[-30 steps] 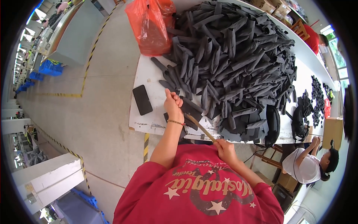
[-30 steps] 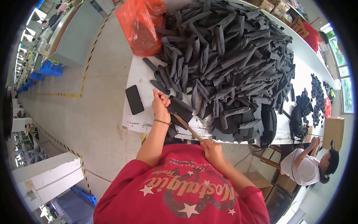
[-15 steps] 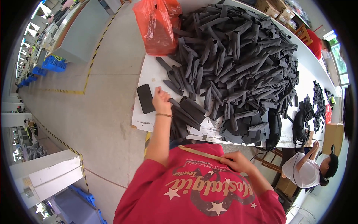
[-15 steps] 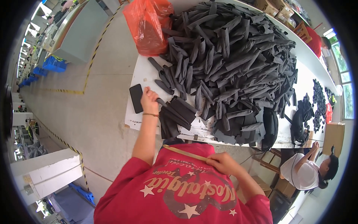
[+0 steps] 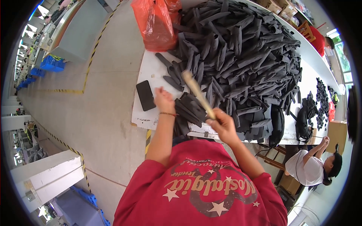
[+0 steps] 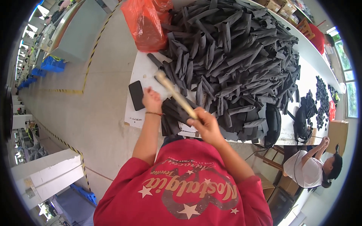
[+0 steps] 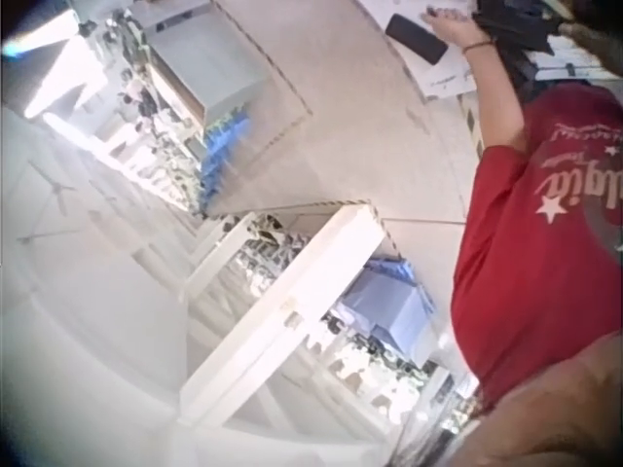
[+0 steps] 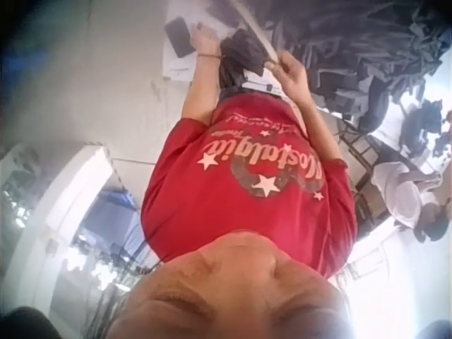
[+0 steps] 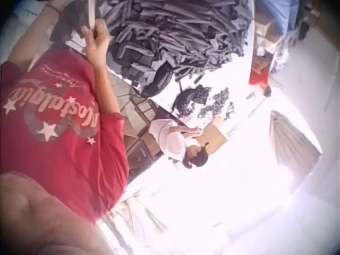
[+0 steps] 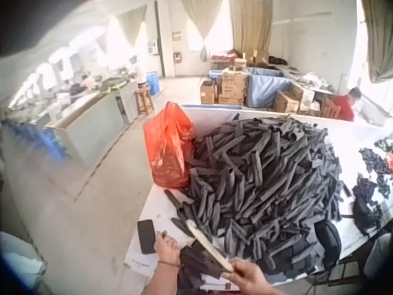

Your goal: Cleaning or finishing small grey foam components using a wooden stick tool at a workbench.

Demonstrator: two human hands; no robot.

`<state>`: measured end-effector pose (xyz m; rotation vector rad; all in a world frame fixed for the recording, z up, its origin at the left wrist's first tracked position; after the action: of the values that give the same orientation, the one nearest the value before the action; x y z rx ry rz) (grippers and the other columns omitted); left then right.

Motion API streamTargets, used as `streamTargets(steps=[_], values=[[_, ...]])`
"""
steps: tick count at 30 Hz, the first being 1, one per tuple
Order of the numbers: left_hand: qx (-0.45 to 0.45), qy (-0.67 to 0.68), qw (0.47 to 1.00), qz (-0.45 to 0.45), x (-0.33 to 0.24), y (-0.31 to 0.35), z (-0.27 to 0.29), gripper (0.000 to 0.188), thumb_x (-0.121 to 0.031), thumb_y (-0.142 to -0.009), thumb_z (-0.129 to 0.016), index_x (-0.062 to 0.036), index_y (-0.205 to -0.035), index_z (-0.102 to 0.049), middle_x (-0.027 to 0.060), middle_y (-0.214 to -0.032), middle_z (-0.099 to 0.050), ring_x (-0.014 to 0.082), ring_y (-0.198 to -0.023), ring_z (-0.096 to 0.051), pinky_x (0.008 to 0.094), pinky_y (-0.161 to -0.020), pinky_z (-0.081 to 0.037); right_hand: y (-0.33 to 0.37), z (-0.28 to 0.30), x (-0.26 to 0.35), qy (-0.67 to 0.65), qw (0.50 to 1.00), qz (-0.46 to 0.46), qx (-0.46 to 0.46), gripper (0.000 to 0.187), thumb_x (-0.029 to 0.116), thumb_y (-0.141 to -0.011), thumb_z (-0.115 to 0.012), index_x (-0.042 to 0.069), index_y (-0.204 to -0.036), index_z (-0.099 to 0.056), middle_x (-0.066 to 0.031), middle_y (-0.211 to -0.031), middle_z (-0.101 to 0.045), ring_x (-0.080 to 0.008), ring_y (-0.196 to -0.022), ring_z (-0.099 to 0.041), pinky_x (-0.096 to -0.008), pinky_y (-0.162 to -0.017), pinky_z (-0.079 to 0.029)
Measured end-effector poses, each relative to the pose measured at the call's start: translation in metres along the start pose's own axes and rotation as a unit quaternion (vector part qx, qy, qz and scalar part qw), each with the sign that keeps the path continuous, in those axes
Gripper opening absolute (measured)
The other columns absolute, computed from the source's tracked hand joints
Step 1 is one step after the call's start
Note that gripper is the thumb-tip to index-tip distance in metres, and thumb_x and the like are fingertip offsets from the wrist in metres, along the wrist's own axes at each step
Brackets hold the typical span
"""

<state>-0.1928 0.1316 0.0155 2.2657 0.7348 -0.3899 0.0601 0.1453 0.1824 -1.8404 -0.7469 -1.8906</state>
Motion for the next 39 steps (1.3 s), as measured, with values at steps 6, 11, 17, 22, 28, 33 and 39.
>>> streamTargets(steps=[6, 11, 17, 22, 28, 33, 39], values=[[0.424, -0.464, 0.772, -0.096, 0.04, 0.121, -0.101, 0.024, -0.021, -0.094, -0.055, -0.0003, -0.106, -0.055, -0.0013, -0.076, -0.062, 0.0099, -0.064, -0.056, 0.0274, -0.059, -0.047, -0.067, 0.028, -0.007, 0.038, 0.989, -0.076, -0.125, 0.017, 0.017, -0.087, -0.066, 0.003, -0.086, -0.059, 0.0054, -0.063, -0.048, -0.0017, -0.052, -0.04, -0.02, -0.045, -0.03], [0.4, -0.659, 0.635, 0.055, 0.061, 0.105, -0.03, 0.012, -0.016, -0.089, -0.058, -0.0048, -0.094, -0.06, 0.0054, -0.084, -0.062, 0.017, -0.076, -0.059, 0.0291, -0.066, -0.047, -0.127, 0.07, 0.046, -0.167, 0.966, 0.028, -0.197, 0.016, 0.017, -0.09, -0.062, 0.003, -0.093, -0.058, 0.006, -0.059, -0.043, -0.0027, -0.044, -0.033, -0.0204, -0.04, -0.022], [0.52, -0.717, 0.378, -0.27, 0.086, 0.093, -0.035, 0.012, -0.01, -0.068, -0.068, -0.0107, -0.079, -0.062, 0.002, -0.085, -0.057, 0.0234, -0.094, -0.053, 0.0379, -0.077, -0.043, -0.134, 0.091, -0.007, 0.151, 0.961, -0.004, -0.233, 0.047, 0.014, -0.083, -0.069, -0.001, -0.123, -0.05, -0.011, -0.097, -0.064, -0.0152, -0.059, -0.059, -0.027, -0.054, -0.047], [0.516, -0.771, 0.275, -0.25, 0.103, 0.079, -0.005, 0.003, -0.011, -0.07, -0.066, -0.0111, -0.072, -0.064, 0.0029, -0.085, -0.059, 0.0223, -0.093, -0.055, 0.0367, -0.077, -0.043, -0.039, 0.114, -0.072, 0.223, 0.944, -0.057, -0.237, 0.033, 0.02, -0.088, -0.062, 0.001, -0.115, -0.055, -0.012, -0.083, -0.066, -0.018, -0.072, -0.063, -0.0292, -0.068, -0.048], [0.483, -0.685, 0.532, -0.12, 0.066, 0.066, -0.044, 0.009, -0.013, -0.073, -0.067, -0.0061, -0.079, -0.069, 0.006, -0.081, -0.064, 0.0249, -0.085, -0.058, 0.0355, -0.077, -0.046, 0.064, 0.123, -0.048, 0.472, 0.872, 0.042, -0.125, 0.017, 0.012, -0.09, -0.057, 0.007, -0.105, -0.063, -0.0088, -0.076, -0.061, -0.0259, -0.069, -0.062, -0.0353, -0.06, -0.048], [0.48, -0.683, 0.546, -0.077, 0.055, 0.057, -0.061, 0.015, -0.012, -0.079, -0.068, -0.0028, -0.091, -0.069, 0.0063, -0.086, -0.066, 0.0205, -0.087, -0.059, 0.0305, -0.081, -0.047, 0.076, 0.117, -0.029, 0.508, 0.857, 0.053, -0.072, 0.017, 0.011, -0.085, -0.061, 0.011, -0.101, -0.065, -0.0063, -0.073, -0.059, -0.0252, -0.07, -0.061, -0.037, -0.057, -0.048], [0.49, -0.674, 0.549, -0.072, 0.055, 0.065, -0.075, 0.014, -0.012, -0.08, -0.067, -0.0018, -0.09, -0.069, 0.0072, -0.086, -0.065, 0.0217, -0.083, -0.06, 0.0306, -0.078, -0.047, 0.069, 0.114, -0.044, 0.552, 0.829, 0.066, -0.055, 0.021, 0.011, -0.084, -0.062, 0.012, -0.104, -0.063, -0.0058, -0.074, -0.059, -0.0235, -0.071, -0.061, -0.0368, -0.055, -0.049]])
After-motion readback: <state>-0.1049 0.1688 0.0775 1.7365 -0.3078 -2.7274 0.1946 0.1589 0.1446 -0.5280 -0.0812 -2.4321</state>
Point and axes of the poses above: each hand's wrist, its own y-axis away from the middle knuckle, its own z-axis out of the back of the hand, x = y × z, the point moved 5 cm from there along -y, towards the middle knuckle
